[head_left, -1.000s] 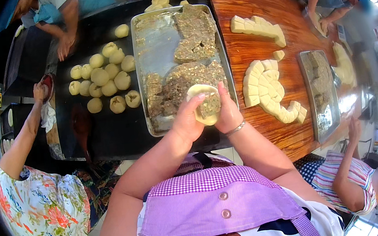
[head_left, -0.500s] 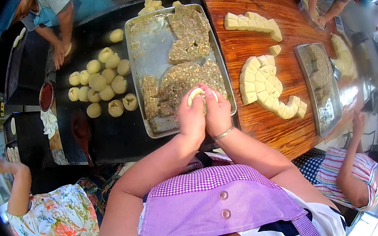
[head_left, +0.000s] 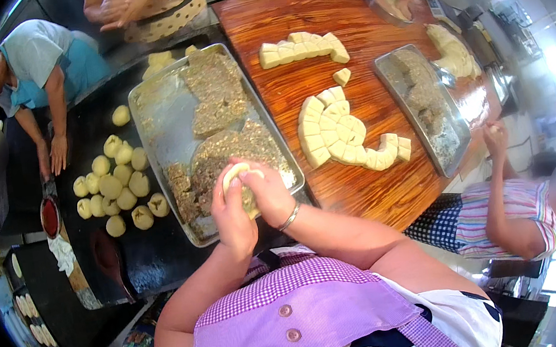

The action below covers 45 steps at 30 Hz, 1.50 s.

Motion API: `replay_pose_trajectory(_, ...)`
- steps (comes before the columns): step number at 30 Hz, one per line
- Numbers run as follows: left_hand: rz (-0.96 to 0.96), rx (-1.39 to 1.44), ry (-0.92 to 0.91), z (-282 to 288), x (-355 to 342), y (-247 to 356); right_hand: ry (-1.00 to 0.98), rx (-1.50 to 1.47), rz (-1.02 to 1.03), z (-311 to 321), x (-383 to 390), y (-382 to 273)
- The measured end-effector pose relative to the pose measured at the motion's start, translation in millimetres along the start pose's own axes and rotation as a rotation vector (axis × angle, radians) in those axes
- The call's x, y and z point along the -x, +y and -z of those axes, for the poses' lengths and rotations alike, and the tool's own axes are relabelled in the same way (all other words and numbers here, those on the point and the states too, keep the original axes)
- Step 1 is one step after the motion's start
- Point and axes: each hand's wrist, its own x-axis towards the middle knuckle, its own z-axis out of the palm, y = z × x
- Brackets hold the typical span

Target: The person flattens pieces of dough, adds filling from a metal tray by hand, and pinches the edges together to form filled dough balls.

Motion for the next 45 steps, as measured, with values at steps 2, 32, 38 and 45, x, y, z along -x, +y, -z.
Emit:
replay_pose_trajectory(2, -0.088, -0.17, 0.027, 3.5, -3.2, -7.5, 0.074, 0.032, 0.045, -3.0, 0.7, 11.9)
replay_pose_trajectory(32, 0.033, 0.317, -0.095, 10.1, -10.2, 14.5, 0.023, 0.025, 0.264, -12.3, 1.6, -14.8)
replay_pose_trajectory(38, -0.073, 0.016, 0.128, 3.7, 6.2, 0.9, 0.034, 0.043, 0.092, -22.1, 15.7, -4.6)
replay_pose_trajectory(45, -0.119, 0.067, 0.098, -0.8, -16.7, 15.4, 0.099, -0.384, 0.041, -28.5, -9.8, -13.2)
